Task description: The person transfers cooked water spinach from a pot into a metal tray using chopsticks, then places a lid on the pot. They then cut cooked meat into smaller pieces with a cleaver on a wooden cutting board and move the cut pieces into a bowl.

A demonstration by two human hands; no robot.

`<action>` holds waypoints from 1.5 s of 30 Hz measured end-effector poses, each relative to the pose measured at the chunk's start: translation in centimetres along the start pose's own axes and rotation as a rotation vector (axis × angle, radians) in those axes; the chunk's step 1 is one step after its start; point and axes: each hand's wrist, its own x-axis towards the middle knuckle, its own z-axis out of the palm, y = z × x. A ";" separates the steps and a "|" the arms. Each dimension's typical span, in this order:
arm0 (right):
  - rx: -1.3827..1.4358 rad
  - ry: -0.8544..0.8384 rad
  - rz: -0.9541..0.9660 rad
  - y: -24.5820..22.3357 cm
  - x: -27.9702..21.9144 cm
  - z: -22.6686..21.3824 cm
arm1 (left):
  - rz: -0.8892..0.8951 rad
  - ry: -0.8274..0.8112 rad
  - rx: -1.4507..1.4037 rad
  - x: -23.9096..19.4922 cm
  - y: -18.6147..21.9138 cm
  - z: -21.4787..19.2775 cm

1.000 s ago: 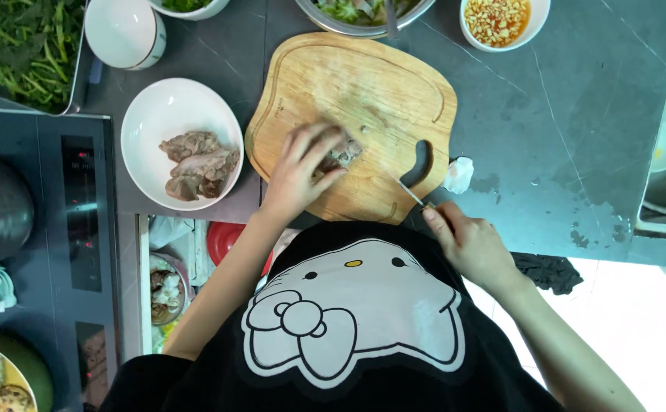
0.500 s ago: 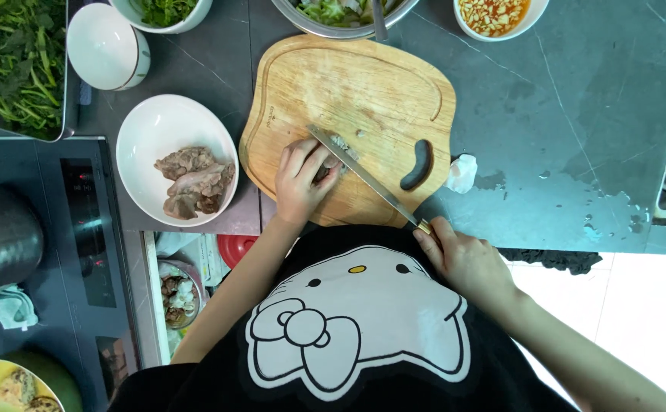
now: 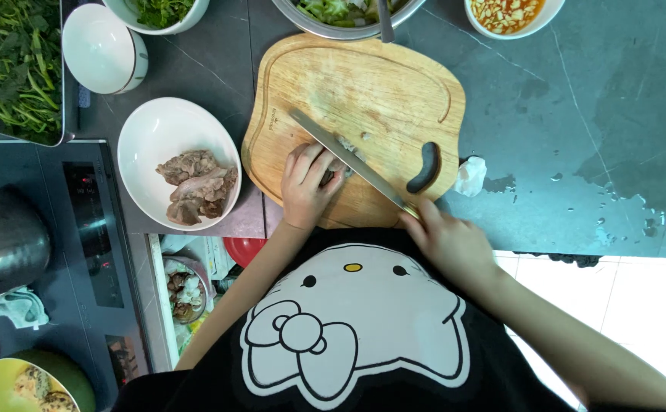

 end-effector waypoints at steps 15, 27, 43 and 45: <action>0.105 -0.103 0.048 -1.9 4.4 -0.9 | -0.021 0.007 0.034 -0.2 -0.1 0.3; 0.126 -0.083 0.032 -0.4 4.0 0.3 | -0.016 -0.010 0.019 0.1 0.0 0.1; 0.500 -0.359 0.403 2.9 -0.3 -1.7 | 0.020 0.046 0.024 -0.2 0.1 -0.5; 0.438 -0.291 0.366 1.9 -0.4 -2.8 | 0.025 0.046 0.007 -0.4 0.1 -0.4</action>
